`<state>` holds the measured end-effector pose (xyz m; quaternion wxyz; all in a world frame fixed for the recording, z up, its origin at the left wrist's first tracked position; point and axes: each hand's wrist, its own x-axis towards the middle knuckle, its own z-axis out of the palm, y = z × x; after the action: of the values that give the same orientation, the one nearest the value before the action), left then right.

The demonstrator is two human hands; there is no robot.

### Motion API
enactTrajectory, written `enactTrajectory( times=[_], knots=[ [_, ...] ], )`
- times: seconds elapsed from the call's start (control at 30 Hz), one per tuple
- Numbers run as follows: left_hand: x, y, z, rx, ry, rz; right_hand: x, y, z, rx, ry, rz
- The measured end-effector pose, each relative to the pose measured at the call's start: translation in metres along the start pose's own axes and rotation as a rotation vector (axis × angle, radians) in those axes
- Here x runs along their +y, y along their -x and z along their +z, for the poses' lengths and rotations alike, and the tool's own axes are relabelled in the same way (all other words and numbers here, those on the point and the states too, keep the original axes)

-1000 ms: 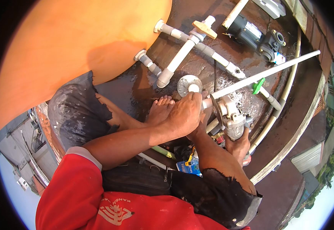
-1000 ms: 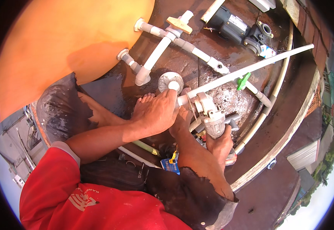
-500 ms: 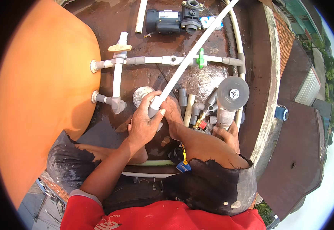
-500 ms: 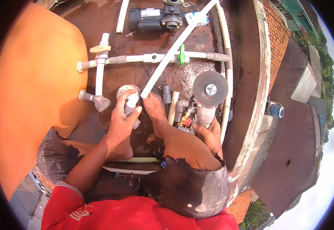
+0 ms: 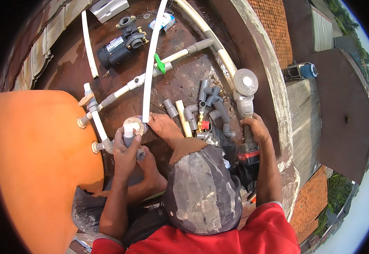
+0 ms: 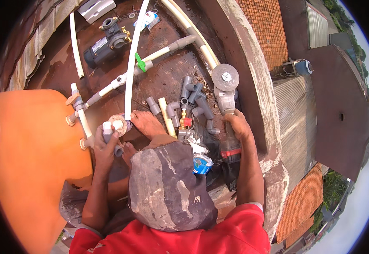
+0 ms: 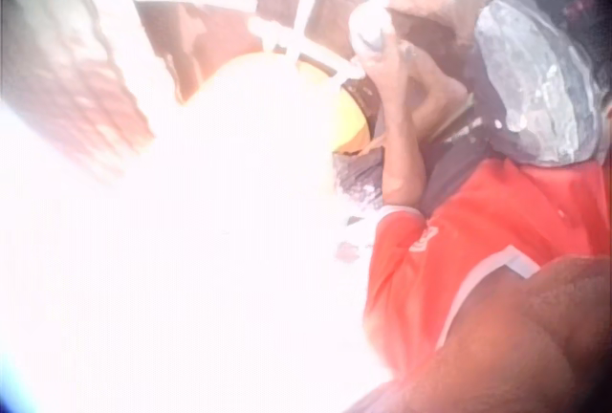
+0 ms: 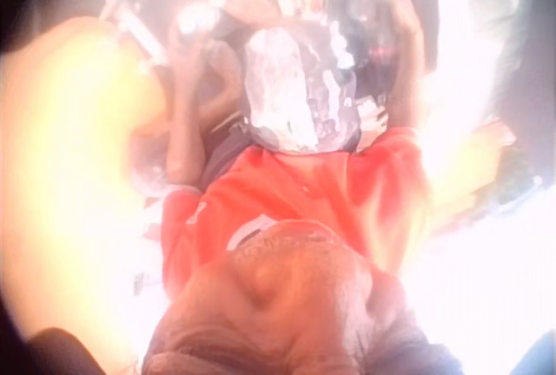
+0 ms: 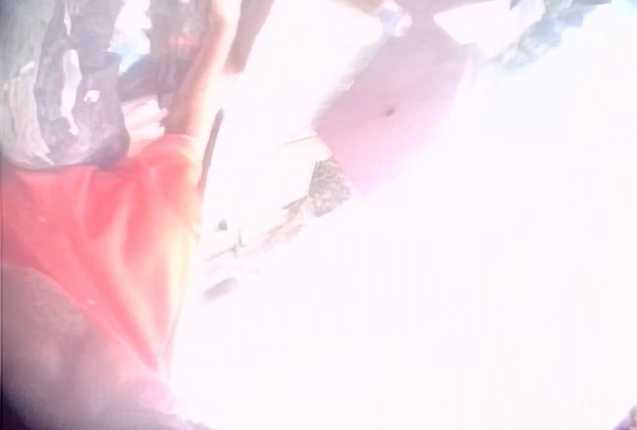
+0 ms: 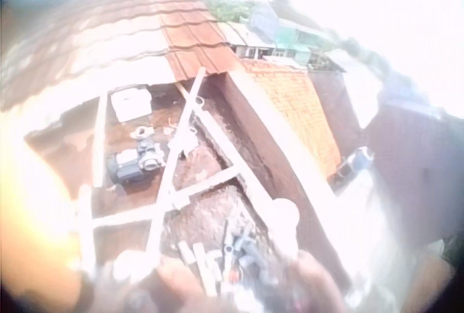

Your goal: The person assembles a plumbing system on a rooftop by connecting white PVC pipes, valves, and fittings to a large orange water tank. They use a pipe cutter to trim sections and apply thread seal tape to threaded joints before tightening connections by hand.

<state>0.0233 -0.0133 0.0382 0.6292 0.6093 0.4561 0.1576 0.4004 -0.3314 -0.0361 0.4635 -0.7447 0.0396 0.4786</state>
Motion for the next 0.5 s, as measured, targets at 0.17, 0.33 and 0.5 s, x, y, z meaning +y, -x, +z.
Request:
enactTrajectory(
  times=[0.17, 0.33, 0.5],
  knots=[
    [-0.002, 0.005, -0.023, -0.101, 0.173, -0.081, -0.002, -0.040, 0.011, 0.045, 0.335, -0.150],
    [0.006, 0.009, -0.019, -0.100, 0.200, -0.122, 0.010, -0.060, 0.018, 0.068, 0.413, -0.071],
    [-0.004, 0.002, -0.027, -0.089, 0.166, -0.223, 0.016, -0.078, 0.008, 0.024, 0.513, -0.059]
  ],
)
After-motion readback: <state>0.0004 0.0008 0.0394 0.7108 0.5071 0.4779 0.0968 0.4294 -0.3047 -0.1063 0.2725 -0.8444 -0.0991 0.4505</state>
